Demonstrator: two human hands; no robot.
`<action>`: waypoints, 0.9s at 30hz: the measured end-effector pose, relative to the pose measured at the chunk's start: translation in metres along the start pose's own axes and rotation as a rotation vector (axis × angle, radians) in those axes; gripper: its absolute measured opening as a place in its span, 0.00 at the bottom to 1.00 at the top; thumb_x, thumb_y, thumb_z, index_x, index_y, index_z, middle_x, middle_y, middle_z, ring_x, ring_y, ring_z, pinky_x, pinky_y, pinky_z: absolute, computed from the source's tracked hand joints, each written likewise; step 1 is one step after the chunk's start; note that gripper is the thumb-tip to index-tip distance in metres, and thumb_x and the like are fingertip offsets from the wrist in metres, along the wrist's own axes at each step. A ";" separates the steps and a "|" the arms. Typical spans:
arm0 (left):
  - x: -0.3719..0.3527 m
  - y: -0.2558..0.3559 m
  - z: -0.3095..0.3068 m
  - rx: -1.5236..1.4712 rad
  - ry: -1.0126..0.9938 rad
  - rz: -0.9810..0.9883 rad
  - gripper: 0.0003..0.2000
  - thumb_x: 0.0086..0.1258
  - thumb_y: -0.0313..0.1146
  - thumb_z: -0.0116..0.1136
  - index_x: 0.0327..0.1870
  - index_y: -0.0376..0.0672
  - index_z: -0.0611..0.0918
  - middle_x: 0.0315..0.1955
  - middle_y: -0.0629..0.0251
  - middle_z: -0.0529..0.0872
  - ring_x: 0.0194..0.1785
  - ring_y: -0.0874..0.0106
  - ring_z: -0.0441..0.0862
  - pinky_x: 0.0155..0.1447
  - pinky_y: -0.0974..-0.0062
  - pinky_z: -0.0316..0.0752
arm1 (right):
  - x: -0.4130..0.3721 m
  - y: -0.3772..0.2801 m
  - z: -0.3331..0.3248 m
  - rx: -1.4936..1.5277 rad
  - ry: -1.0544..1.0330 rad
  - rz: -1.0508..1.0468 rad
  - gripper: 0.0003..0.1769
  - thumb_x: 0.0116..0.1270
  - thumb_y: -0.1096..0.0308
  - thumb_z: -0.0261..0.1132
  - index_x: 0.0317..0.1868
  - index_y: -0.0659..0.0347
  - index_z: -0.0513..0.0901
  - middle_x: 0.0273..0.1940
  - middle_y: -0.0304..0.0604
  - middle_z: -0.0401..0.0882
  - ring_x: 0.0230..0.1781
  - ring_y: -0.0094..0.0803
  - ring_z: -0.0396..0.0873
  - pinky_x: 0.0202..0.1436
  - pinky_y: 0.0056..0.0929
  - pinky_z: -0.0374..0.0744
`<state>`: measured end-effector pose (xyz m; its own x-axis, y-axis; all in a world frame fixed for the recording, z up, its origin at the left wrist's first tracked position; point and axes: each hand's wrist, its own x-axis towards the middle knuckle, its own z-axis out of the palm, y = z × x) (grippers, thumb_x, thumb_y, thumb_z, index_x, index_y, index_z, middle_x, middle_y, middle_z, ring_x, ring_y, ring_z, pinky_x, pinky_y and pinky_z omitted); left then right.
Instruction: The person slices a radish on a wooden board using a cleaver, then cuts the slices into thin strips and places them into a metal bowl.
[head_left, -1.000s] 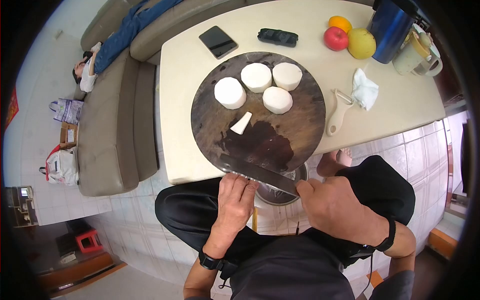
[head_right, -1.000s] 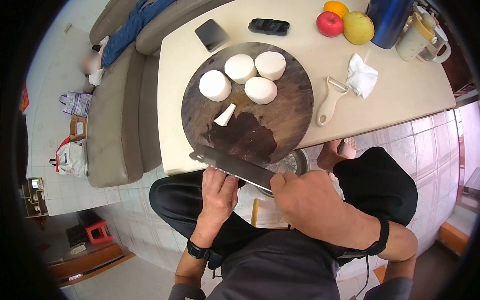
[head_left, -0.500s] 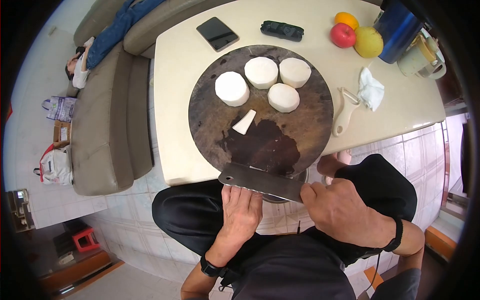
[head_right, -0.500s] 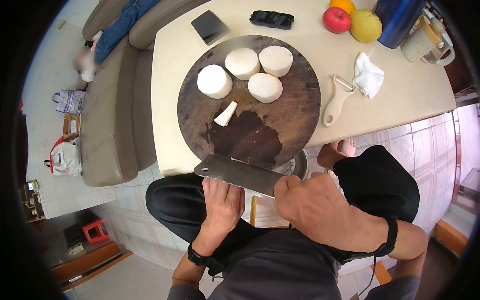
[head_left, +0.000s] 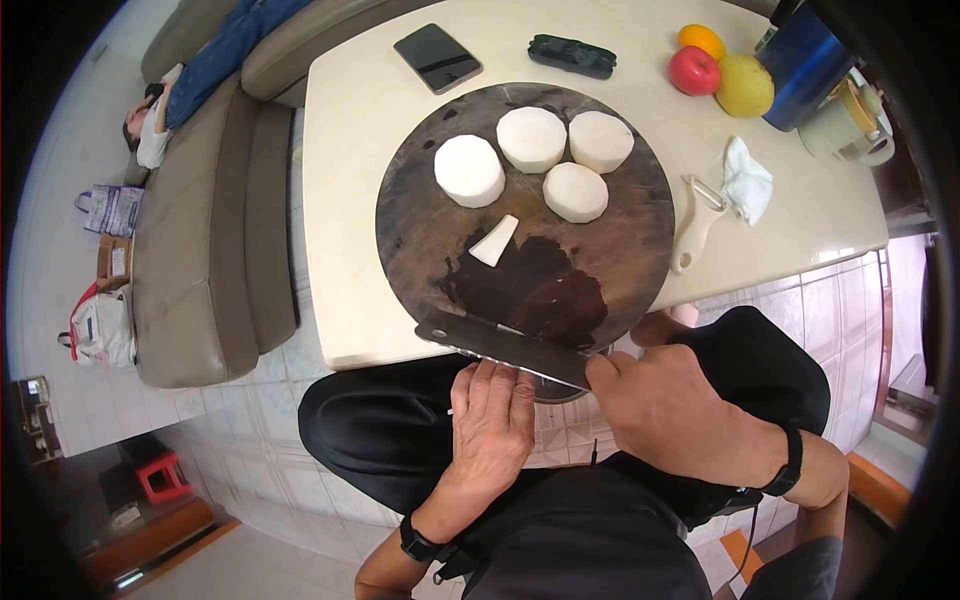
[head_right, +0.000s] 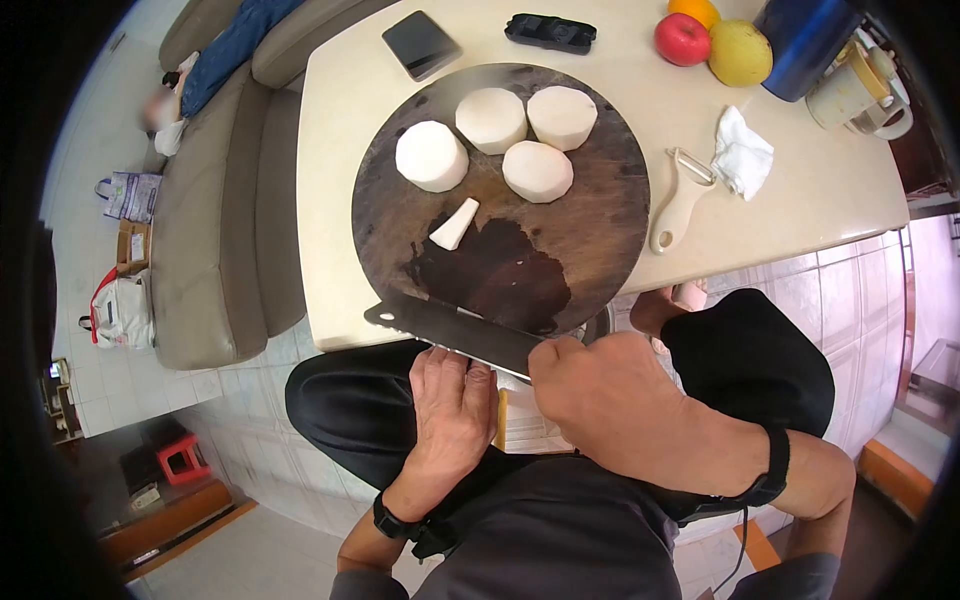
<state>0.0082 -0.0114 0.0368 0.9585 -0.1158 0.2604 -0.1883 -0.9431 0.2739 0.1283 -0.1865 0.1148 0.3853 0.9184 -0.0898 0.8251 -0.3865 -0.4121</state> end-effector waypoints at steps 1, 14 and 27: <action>-0.001 0.000 0.001 -0.017 -0.006 0.007 0.19 0.53 0.19 0.63 0.49 0.29 0.79 0.50 0.48 0.76 0.54 0.50 0.74 0.59 0.51 0.67 | -0.001 0.000 -0.001 -0.001 -0.002 -0.005 0.13 0.45 0.75 0.68 0.31 0.70 0.77 0.24 0.48 0.78 0.21 0.37 0.81 0.20 0.31 0.74; -0.003 0.002 0.002 -0.069 -0.013 -0.051 0.11 0.59 0.21 0.61 0.42 0.26 0.81 0.47 0.46 0.79 0.52 0.50 0.77 0.60 0.47 0.70 | 0.002 0.000 -0.005 -0.019 -0.073 -0.003 0.11 0.45 0.74 0.67 0.30 0.69 0.76 0.23 0.47 0.78 0.20 0.36 0.81 0.19 0.32 0.74; -0.002 0.004 -0.001 -0.087 0.013 -0.060 0.13 0.59 0.20 0.61 0.44 0.24 0.80 0.45 0.47 0.79 0.53 0.49 0.77 0.60 0.49 0.72 | -0.006 -0.001 -0.006 0.000 -0.023 0.010 0.10 0.47 0.75 0.66 0.31 0.68 0.76 0.23 0.47 0.78 0.19 0.38 0.81 0.19 0.32 0.74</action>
<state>0.0051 -0.0142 0.0380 0.9660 -0.0555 0.2526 -0.1492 -0.9174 0.3689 0.1280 -0.1923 0.1214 0.3835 0.9164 -0.1148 0.8215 -0.3953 -0.4108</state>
